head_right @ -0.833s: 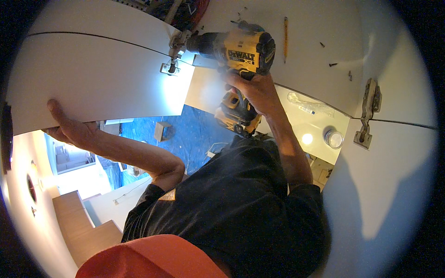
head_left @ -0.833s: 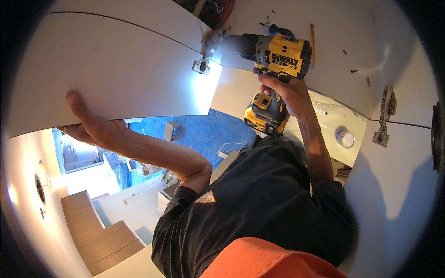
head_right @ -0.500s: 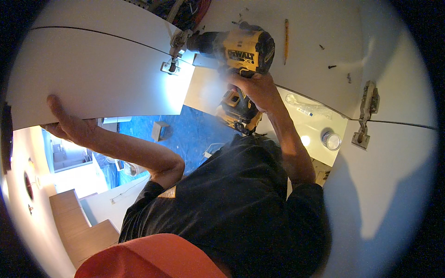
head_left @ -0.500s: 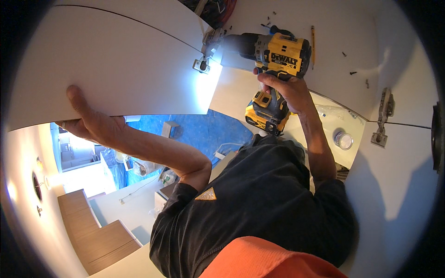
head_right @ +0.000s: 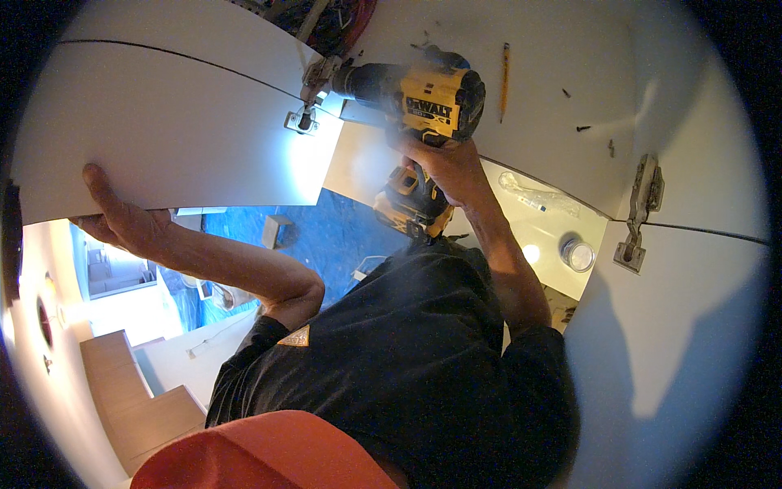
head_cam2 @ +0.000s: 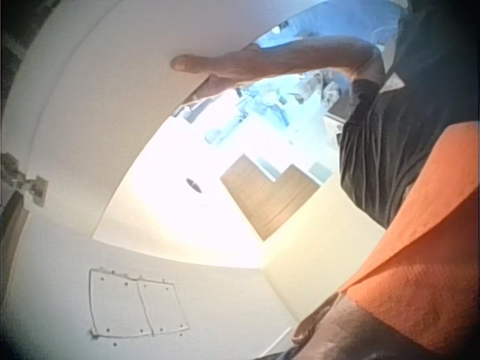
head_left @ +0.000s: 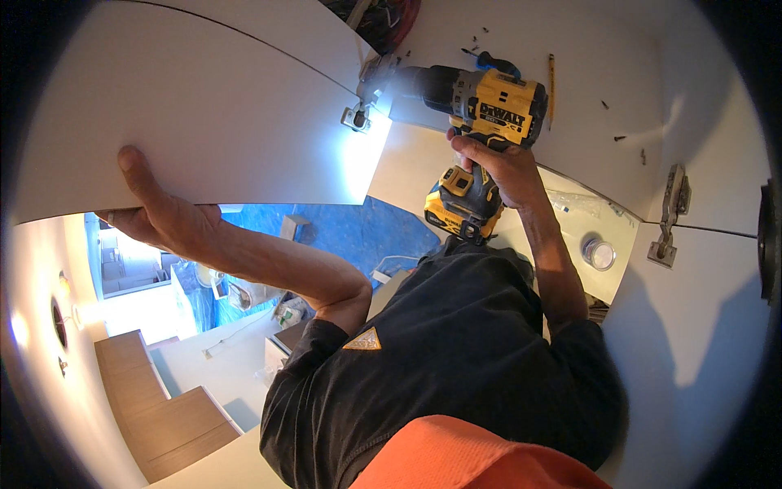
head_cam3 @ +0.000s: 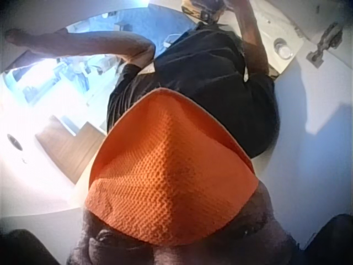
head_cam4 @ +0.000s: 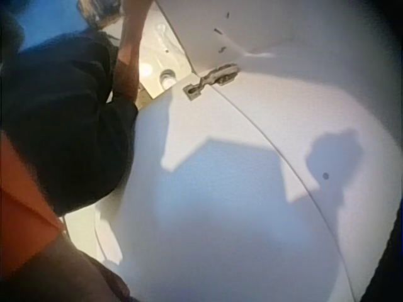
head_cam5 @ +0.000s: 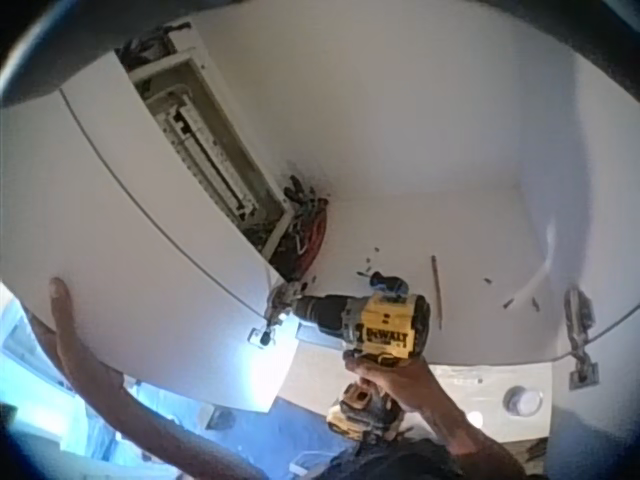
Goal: The person uses a cordless drill to attach metal hinges to a white cabinet door. They repeatedly position the door, drive screws into the hinge mounting points, and test the door's swing to ensure proper alignment.
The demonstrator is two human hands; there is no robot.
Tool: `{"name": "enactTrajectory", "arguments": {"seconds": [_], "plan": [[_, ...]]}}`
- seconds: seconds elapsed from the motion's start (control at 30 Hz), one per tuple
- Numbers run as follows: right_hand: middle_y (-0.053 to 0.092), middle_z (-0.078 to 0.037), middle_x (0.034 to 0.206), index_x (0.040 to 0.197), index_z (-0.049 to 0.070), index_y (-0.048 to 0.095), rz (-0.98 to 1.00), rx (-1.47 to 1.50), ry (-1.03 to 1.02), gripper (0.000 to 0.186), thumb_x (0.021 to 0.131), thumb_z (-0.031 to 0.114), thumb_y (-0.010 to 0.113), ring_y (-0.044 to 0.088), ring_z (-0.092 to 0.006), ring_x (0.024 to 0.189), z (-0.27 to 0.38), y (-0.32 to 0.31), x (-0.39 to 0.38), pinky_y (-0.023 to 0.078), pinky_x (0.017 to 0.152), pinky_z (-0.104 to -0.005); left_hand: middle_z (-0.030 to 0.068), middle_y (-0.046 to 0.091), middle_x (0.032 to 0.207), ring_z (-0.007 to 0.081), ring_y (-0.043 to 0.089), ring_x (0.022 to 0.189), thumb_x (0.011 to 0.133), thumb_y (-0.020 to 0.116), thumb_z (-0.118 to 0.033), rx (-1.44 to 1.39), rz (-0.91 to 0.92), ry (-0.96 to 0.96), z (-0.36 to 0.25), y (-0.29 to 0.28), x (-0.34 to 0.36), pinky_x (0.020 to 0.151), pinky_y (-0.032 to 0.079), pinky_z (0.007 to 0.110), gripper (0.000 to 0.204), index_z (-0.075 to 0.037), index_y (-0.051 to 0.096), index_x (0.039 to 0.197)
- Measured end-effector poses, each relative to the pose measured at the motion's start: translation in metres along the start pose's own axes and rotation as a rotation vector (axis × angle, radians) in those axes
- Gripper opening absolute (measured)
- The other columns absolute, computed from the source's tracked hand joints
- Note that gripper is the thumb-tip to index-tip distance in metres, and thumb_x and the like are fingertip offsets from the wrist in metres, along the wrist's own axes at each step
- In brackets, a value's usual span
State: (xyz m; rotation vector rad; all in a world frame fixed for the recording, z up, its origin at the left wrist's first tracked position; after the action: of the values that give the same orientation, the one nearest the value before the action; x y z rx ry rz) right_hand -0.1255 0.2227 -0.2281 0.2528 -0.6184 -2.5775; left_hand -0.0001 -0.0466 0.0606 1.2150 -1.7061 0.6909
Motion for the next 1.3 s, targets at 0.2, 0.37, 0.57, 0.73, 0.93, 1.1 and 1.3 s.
{"name": "enactTrajectory", "arguments": {"seconds": [0.2,0.37,0.57,0.73,0.93,1.1,1.3], "plan": [[0.077,-0.008,0.103,0.114,0.004,0.072,-0.004,0.023,-0.008,0.028,0.089,0.012,0.080,0.068,-0.0103,0.076,-0.001,0.001,-0.001,0.056,0.069,-0.0258,0.0158,0.068,0.105,0.0273,0.072,0.091,0.071,0.091,-0.039,0.025,-0.021,0.016,0.002,-0.003,0.002,0.071,0.068,0.051,0.076,-0.006,0.054,0.129],[0.077,-0.008,0.104,0.114,0.004,0.072,-0.022,0.007,-0.016,0.027,0.089,0.012,0.080,0.068,-0.0102,0.076,-0.004,0.001,0.001,0.056,0.068,-0.0257,0.0152,0.068,0.105,0.0269,0.071,0.091,0.071,0.091,-0.040,0.048,-0.039,-0.017,0.007,-0.004,0.002,0.070,0.068,0.050,0.077,-0.007,0.055,0.131],[0.078,-0.008,0.102,0.112,0.004,0.072,-0.011,0.001,-0.026,0.026,0.089,0.012,0.081,0.068,-0.0098,0.075,-0.006,0.000,0.003,0.056,0.068,-0.0258,0.0146,0.068,0.105,0.0259,0.072,0.089,0.069,0.091,-0.040,0.038,-0.044,0.010,0.008,-0.003,0.004,0.067,0.068,0.048,0.079,-0.007,0.055,0.131],[0.077,-0.008,0.101,0.112,0.004,0.073,-0.029,-0.028,-0.029,0.026,0.089,0.012,0.081,0.068,-0.0100,0.075,-0.008,0.000,0.003,0.056,0.068,-0.0254,0.0159,0.068,0.108,0.0272,0.072,0.092,0.069,0.091,-0.042,0.046,-0.044,-0.010,0.009,-0.003,0.004,0.067,0.068,0.050,0.080,-0.006,0.055,0.131],[0.077,-0.008,0.101,0.112,0.004,0.072,-0.035,-0.034,-0.037,0.025,0.090,0.010,0.080,0.068,-0.0103,0.075,-0.010,-0.001,0.004,0.056,0.067,-0.0262,0.0177,0.068,0.109,0.0288,0.072,0.093,0.069,0.090,-0.042,0.070,-0.030,0.010,0.008,-0.002,0.005,0.069,0.067,0.052,0.084,-0.006,0.052,0.135],[0.077,-0.008,0.102,0.113,0.004,0.072,-0.017,-0.022,-0.048,0.024,0.090,0.009,0.078,0.067,-0.0106,0.075,-0.012,-0.001,0.006,0.056,0.067,-0.0264,0.0187,0.067,0.111,0.0289,0.072,0.095,0.069,0.090,-0.041,0.066,-0.025,0.006,0.008,-0.003,0.004,0.070,0.067,0.052,0.085,-0.006,0.051,0.136],[0.077,-0.008,0.102,0.112,0.005,0.072,-0.014,-0.018,-0.060,0.023,0.090,0.007,0.078,0.068,-0.0105,0.076,-0.013,-0.002,0.006,0.056,0.068,-0.0264,0.0178,0.068,0.110,0.0282,0.073,0.092,0.069,0.091,-0.042,0.021,-0.015,0.011,0.005,0.002,0.002,0.070,0.067,0.052,0.086,-0.005,0.051,0.136]]}}
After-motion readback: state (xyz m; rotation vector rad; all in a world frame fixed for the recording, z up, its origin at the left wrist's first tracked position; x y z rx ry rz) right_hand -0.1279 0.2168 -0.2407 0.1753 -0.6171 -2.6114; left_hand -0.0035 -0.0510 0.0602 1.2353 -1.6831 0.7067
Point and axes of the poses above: each hand's wrist, its own x-axis towards the middle knuckle, its own y-axis out of the palm, z = x × y, the point moved 5 cm from there along x, towards the middle knuckle
